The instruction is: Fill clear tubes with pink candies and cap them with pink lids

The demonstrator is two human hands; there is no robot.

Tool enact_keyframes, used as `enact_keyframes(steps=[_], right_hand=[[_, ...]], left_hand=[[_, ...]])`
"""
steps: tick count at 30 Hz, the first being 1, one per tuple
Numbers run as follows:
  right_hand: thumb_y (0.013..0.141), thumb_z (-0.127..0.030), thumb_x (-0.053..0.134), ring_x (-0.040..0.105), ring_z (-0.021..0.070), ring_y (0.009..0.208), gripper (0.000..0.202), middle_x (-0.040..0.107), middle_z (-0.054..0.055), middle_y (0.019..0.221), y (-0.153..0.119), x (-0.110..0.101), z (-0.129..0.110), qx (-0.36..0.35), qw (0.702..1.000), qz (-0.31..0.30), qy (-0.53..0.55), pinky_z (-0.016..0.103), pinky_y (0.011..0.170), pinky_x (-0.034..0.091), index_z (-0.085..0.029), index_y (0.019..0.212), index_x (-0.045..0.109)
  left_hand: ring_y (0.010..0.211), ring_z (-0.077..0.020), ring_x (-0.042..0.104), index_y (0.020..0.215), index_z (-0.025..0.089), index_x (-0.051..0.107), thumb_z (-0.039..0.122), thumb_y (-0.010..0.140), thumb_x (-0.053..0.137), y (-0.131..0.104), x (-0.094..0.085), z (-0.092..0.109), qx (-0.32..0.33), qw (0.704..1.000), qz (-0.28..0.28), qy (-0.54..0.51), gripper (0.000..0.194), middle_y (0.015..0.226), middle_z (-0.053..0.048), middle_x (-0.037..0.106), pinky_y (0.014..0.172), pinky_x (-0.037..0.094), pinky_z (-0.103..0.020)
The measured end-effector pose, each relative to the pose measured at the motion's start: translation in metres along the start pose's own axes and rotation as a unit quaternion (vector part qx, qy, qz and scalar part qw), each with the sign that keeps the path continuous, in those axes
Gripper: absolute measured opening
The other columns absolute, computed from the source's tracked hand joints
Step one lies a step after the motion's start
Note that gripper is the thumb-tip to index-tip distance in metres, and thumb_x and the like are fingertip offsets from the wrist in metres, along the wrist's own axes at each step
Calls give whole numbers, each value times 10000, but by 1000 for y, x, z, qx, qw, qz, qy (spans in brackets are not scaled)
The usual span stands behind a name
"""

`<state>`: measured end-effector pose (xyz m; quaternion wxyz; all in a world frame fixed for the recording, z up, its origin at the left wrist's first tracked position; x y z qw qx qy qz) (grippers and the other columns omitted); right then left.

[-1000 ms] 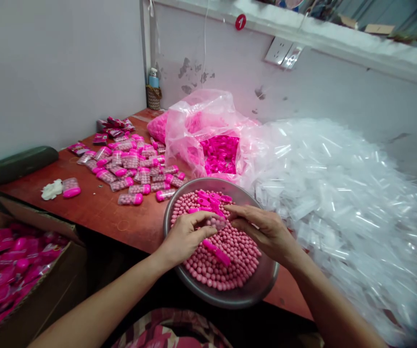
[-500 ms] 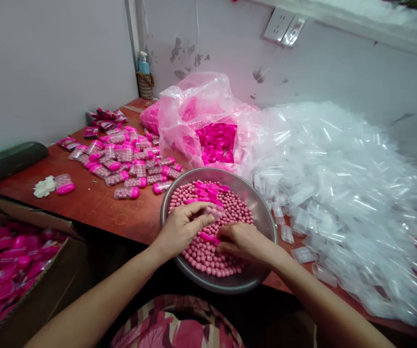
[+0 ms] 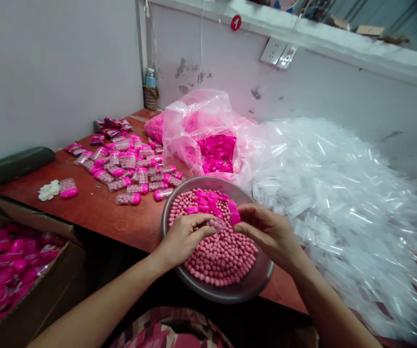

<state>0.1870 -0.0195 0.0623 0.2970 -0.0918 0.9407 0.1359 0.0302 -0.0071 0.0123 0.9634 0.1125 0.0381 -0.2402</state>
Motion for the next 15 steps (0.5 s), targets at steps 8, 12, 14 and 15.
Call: enact_keyframes(steps=[8,12,14,15], right_hand=[[794,-250,622,523,103,575,104,581,-7,655,4,21,-23,-80,980,-76,-162,202,531,402,-164,784,566],[830,-201,556,487,106,577,129,523,-8,636,0,28,-30,-126,962,-82,-229,209,523,353,-167,721,496],[853,-183,508,485,112,591,124,521,1,654,-1,34,-31,-153,953,-85,-246,216,535,347,-167,733,485],[862,-184,493,486,114,595,127,521,5,658,-2,36,-30,-162,951,-85,-250,218,536,347,-168,737,483]], left_hand=[[762,-123,614,865,160,671,96,815,541,-6,0,12,54,995,9,86,153,810,-7,684,725,421,-200],[722,-133,604,833,147,659,70,825,492,-11,2,10,80,986,14,147,184,755,-21,657,684,427,-216],[714,-145,603,822,139,652,61,830,462,-13,5,8,97,977,9,189,205,742,-33,647,673,428,-231],[718,-152,604,828,136,649,57,830,452,-15,6,7,104,972,5,211,212,746,-39,647,675,429,-238]])
Point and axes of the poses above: each hand's wrist, its own y-axis towards the middle knuckle, its own x-axis out of the palm, z = x × y, the point moved 6 cm from there along y, towards the middle knuckle
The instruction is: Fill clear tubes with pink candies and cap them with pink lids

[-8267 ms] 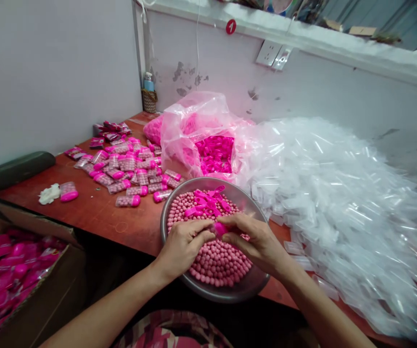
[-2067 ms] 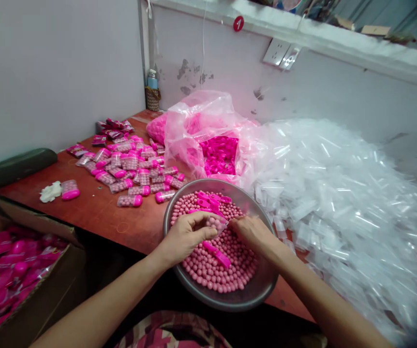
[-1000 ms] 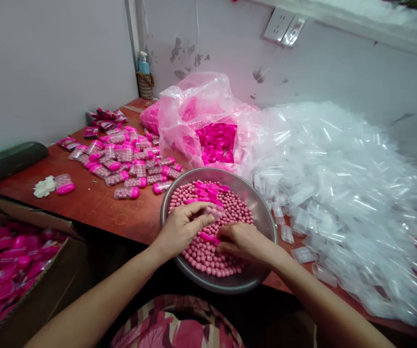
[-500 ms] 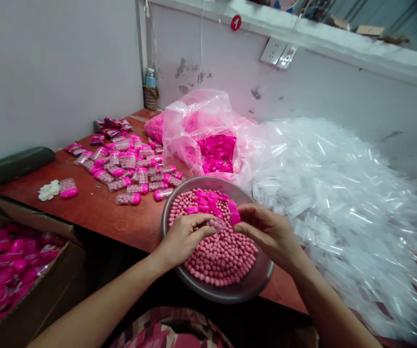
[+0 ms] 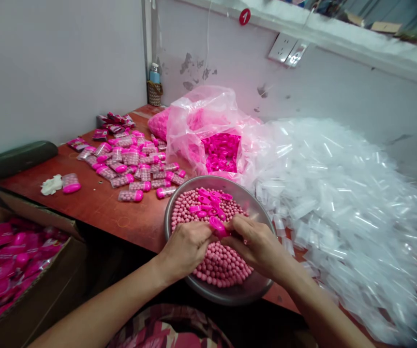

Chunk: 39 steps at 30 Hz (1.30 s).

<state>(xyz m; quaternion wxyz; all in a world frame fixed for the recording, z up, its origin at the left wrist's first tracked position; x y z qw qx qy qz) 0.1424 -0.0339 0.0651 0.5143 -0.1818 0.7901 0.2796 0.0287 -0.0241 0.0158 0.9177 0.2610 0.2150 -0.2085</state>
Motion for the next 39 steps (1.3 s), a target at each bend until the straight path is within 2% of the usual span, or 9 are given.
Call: enact_keyframes(steps=[6,8,10,12,15,17,23,28,39], right_hand=[[862,-203,499,563,130,649,76,592,30,718,0,3,5,-21,1000,-12,-19,217,560,418,-168,801,528],[843,-198,517,600,178,872,218,627,98,980,2,-3,0,-42,997,-13,-70,266,707,478,-153,1056,532],[822,-178,522,483,228,1155,480,497,132,1278,6,-7,-11,-83,988,-36,-129,348,890,447,-165,1286,399],[825,-158,501,377,227,1259,526,421,92,1368,10,-7,-21,-125,975,-77,-166,392,981,385,-205,1330,359],[844,-219,515,469,220,1168,390,528,69,1266,14,-9,-24,-135,968,-81,-195,397,957,406,-220,1233,474],[830,-311,556,523,235,1081,377,570,98,1181,14,-13,-18,-112,970,-30,-214,393,898,447,-184,1183,512],[779,-471,576,527,284,1065,647,545,178,1164,1,1,1,-11,972,79,-222,404,837,491,-88,1272,407],[756,-403,581,521,303,1063,688,543,196,1164,-1,22,4,42,960,126,-245,417,857,472,-45,1299,358],[727,-272,510,563,282,870,577,608,172,958,2,23,-1,-21,956,189,-222,393,730,477,-54,1250,400]], left_hand=[[727,-171,612,857,145,644,116,852,444,0,2,-2,-3,998,-28,55,201,769,-51,659,679,427,-253],[671,-153,606,788,149,646,143,854,460,3,3,-2,-22,999,-44,6,198,717,-32,653,644,420,-236],[656,-144,605,724,155,642,158,846,480,6,5,-1,-33,996,-64,-60,203,691,-15,652,641,420,-227],[688,-149,610,682,160,640,167,837,490,7,5,-1,-45,990,-66,-114,216,704,-7,658,669,428,-230],[689,-156,600,670,155,645,179,817,510,8,3,-7,-81,982,-50,-162,201,691,-2,649,657,427,-231],[673,-151,584,713,146,651,183,807,519,9,1,-11,-105,974,-42,-195,166,678,-1,633,634,419,-227],[743,-143,555,873,130,615,197,782,545,13,-2,-27,-181,924,31,-336,133,783,-17,605,688,432,-234],[709,-118,530,857,133,596,201,773,561,14,3,-32,-196,908,50,-366,114,747,-1,581,668,416,-217],[653,-114,523,825,124,583,234,757,578,13,3,-32,-195,901,44,-384,129,695,5,562,627,416,-223]])
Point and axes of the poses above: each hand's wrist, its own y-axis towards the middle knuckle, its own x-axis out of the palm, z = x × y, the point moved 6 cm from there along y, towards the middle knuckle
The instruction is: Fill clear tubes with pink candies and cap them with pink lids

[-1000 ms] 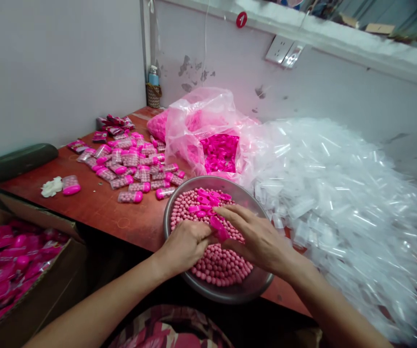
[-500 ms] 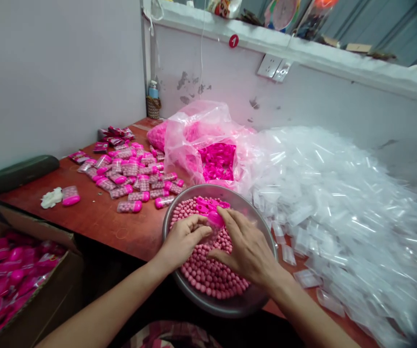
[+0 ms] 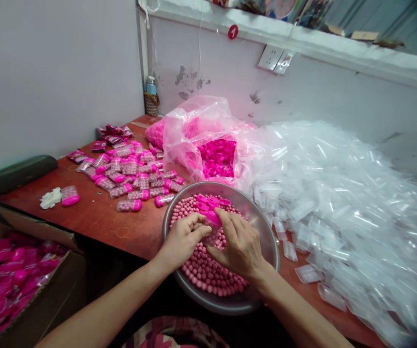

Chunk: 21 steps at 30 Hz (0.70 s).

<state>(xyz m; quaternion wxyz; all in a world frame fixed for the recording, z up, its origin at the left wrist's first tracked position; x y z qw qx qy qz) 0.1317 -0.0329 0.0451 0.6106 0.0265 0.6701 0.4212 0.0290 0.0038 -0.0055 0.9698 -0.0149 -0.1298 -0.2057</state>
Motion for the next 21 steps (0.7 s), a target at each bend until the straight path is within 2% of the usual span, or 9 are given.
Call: enact_keyframes(steps=[4,8,11,14,18,21], right_hand=[[735,-270,524,556,282,883,588,604,170,973,-2,1,0,-7,1000,-8,8,408,756,478,-54,1265,391],[728,-239,566,497,275,1051,639,540,173,1132,-3,7,4,13,996,-66,65,401,887,452,-63,1301,342],[694,-188,567,452,275,1117,697,495,173,1196,-4,11,3,14,991,-99,93,415,936,428,-69,1325,296],[660,-159,546,473,283,1090,680,516,175,1160,-2,13,1,11,991,-92,99,418,898,455,-73,1297,326],[653,-155,513,536,287,994,604,567,176,1074,0,13,-5,4,995,-67,74,403,813,495,-76,1240,391],[677,-166,513,554,276,972,577,580,171,1055,2,14,-9,9,994,-84,69,375,786,504,-69,1235,402]], left_hand=[[639,-105,505,810,117,580,225,755,578,0,-1,-1,2,1000,6,21,121,678,8,544,612,409,-217],[580,-98,495,765,123,554,236,746,588,0,0,-3,-3,999,8,37,119,616,28,521,569,401,-212],[600,-117,535,774,121,572,229,737,592,0,2,-6,-4,998,4,57,116,636,9,563,586,424,-230],[603,-125,550,787,116,585,218,736,586,0,-1,-6,-1,997,18,71,114,643,-5,583,588,431,-238],[544,-108,518,728,118,567,227,739,587,-1,-6,-5,-5,995,23,93,112,571,18,541,537,414,-218],[597,-124,556,763,114,584,246,748,592,-3,-4,-5,-9,994,14,105,133,628,-1,586,584,453,-235]])
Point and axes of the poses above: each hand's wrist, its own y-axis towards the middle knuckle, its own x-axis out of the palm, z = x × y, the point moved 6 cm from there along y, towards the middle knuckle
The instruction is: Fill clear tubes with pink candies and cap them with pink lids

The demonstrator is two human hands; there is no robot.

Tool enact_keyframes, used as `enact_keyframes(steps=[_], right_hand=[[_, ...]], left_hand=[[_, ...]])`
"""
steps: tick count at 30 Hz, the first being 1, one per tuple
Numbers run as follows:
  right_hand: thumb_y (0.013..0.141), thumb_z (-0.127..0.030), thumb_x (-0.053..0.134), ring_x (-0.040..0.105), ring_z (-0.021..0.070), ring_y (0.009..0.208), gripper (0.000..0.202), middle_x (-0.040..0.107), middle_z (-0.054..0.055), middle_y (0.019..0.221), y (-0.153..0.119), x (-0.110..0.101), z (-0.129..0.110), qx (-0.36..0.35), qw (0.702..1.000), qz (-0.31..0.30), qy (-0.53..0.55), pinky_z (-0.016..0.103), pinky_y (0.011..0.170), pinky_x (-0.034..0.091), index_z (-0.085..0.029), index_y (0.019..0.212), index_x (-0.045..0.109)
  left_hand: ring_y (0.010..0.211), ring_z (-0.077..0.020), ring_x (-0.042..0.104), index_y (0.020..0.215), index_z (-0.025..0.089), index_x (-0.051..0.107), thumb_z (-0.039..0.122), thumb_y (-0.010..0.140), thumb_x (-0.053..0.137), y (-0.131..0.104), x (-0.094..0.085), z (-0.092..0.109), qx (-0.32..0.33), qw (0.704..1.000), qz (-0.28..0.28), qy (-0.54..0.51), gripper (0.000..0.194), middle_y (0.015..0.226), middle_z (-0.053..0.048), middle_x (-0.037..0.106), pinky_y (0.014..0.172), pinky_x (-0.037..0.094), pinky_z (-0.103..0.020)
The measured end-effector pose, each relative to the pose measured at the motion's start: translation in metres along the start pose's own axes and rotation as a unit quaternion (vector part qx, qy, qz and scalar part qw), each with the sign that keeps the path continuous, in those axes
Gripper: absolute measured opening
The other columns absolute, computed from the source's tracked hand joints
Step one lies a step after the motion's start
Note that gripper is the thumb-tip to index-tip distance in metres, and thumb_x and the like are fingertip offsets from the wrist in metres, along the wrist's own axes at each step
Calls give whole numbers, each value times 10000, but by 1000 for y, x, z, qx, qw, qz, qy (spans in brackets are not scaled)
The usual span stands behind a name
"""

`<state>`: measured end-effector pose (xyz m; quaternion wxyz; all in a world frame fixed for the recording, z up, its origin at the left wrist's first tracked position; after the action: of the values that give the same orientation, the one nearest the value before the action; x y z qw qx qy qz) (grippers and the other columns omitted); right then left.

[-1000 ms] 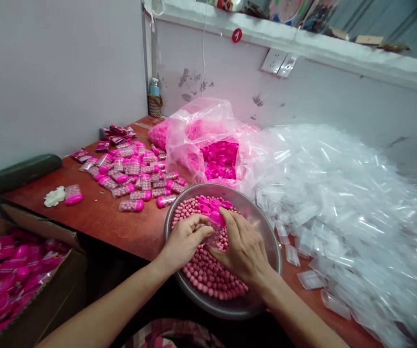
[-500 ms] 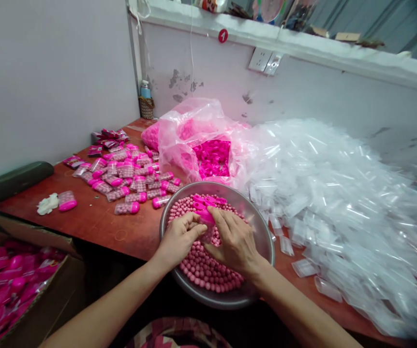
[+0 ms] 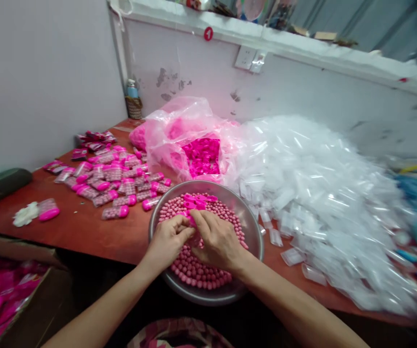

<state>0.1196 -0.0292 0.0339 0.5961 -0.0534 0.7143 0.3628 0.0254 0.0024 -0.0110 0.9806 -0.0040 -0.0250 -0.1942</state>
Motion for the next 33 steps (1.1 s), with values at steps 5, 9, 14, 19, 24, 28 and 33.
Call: enact_keyframes(steps=[5,9,14,19,24,28,33], right_hand=[[706,-287,629,397,287,1218,789,426,196,1308,-2,-12,10,18,997,-48,57,417,967,402,-85,1358,232],[816,-320,557,451,227,1187,669,443,159,1308,-37,-49,70,127,989,33,73,369,929,438,-141,1366,222],[854,-72,384,588,197,953,321,611,107,1072,-118,-33,156,220,961,-145,-84,328,771,488,-154,1122,541],[814,-46,439,573,195,973,359,633,93,1048,-154,5,176,189,961,-185,-82,323,802,470,-178,1123,568],[827,-78,431,612,233,894,261,660,122,960,-150,4,189,200,965,-148,-83,361,758,490,-142,1020,594],[899,-225,393,635,199,786,258,647,123,994,-115,-39,174,243,969,-28,-33,323,670,516,-142,1119,502],[852,-131,451,601,183,861,201,644,84,942,-37,-29,80,-6,989,-139,46,299,741,489,-176,1008,571]], left_hand=[[689,-170,628,824,120,615,333,690,667,6,-2,5,-25,999,17,-35,257,720,-28,660,656,516,-281],[782,-195,648,977,126,631,356,683,690,33,-44,31,24,989,149,8,378,874,-48,698,762,532,-342],[1074,-202,559,1201,129,533,308,789,618,55,-82,71,163,941,258,143,457,1211,-50,598,973,409,-392],[1016,-229,597,1094,152,621,366,769,614,39,-51,59,109,961,188,173,389,1106,-63,657,933,450,-393],[976,-242,619,1044,137,643,376,750,620,18,-34,37,79,979,154,104,380,1046,-90,678,909,466,-384],[955,-232,627,1007,125,656,348,757,619,15,-32,25,70,985,136,81,337,1025,-96,684,902,472,-381],[974,-222,625,1045,135,646,340,784,591,16,-32,13,84,987,125,57,337,1057,-90,675,900,478,-360]])
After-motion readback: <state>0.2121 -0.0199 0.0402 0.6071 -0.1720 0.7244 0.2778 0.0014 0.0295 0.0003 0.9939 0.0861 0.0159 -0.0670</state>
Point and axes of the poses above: each hand's wrist, its own y-axis towards the middle knuckle, its own x-axis out of the palm, z = x × y, the point moved 6 cm from there along y, towards the middle knuckle
